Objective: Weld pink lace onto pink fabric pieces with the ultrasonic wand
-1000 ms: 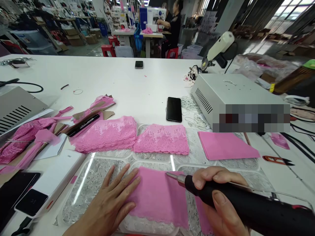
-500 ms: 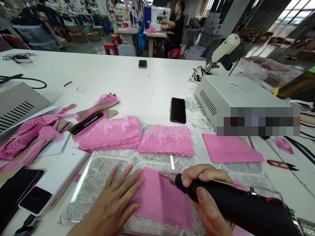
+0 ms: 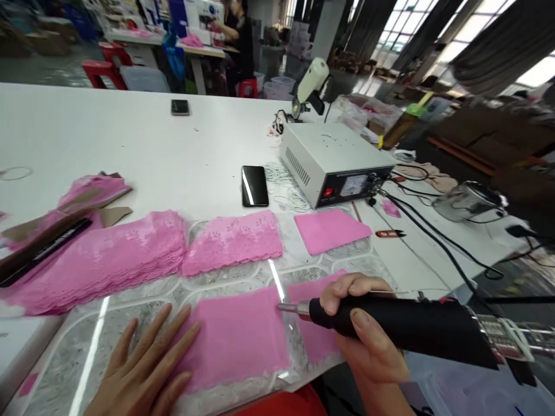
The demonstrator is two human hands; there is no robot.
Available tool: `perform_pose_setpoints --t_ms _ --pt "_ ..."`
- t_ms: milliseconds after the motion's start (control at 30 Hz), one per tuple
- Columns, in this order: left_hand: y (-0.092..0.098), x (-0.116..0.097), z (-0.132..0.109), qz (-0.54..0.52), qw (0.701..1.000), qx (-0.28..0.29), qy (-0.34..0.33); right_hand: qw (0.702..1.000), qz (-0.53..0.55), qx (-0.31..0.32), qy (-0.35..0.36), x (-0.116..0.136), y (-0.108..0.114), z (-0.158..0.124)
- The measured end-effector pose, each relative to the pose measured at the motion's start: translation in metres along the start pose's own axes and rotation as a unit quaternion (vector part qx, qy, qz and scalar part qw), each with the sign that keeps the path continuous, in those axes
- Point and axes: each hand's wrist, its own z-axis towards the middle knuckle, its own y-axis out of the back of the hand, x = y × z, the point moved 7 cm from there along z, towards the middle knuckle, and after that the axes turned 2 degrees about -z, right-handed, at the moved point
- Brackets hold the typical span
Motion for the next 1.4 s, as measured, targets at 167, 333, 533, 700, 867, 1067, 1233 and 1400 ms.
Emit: perform_pose_setpoints --t_ms 167,333,533,700,867,1067,1233,1400 --pt "-0.005 0.002 -0.001 -0.011 1.0 0.012 -0.001 0.999 -0.014 -0.03 0.004 0.01 0.021 -0.011" --pt "-0.001 0.002 -0.002 -0.007 1.0 0.015 0.01 1.0 -0.009 -0.012 0.0 0.003 0.015 -0.011" --pt "-0.002 0.001 -0.001 -0.006 1.0 0.011 -0.005 1.0 -0.002 0.02 0.003 0.0 0.008 -0.009" --pt "-0.003 0.001 -0.001 -0.006 1.0 0.018 -0.005 0.999 -0.016 0.029 -0.001 0.001 0.006 -0.008" --pt "-0.005 0.004 -0.004 -0.012 1.0 0.02 0.008 0.998 -0.03 0.047 0.007 0.003 0.0 -0.005" --pt "-0.006 0.005 -0.005 -0.02 0.999 0.023 0.018 0.999 -0.013 0.03 -0.021 0.007 0.012 -0.013" --pt "-0.001 0.002 -0.002 -0.023 0.999 0.028 0.021 0.998 -0.017 0.029 -0.051 0.012 0.022 -0.026" --pt "0.0 0.002 0.001 -0.023 0.999 0.035 0.026 0.998 -0.017 0.032 -0.053 0.012 0.022 -0.028"
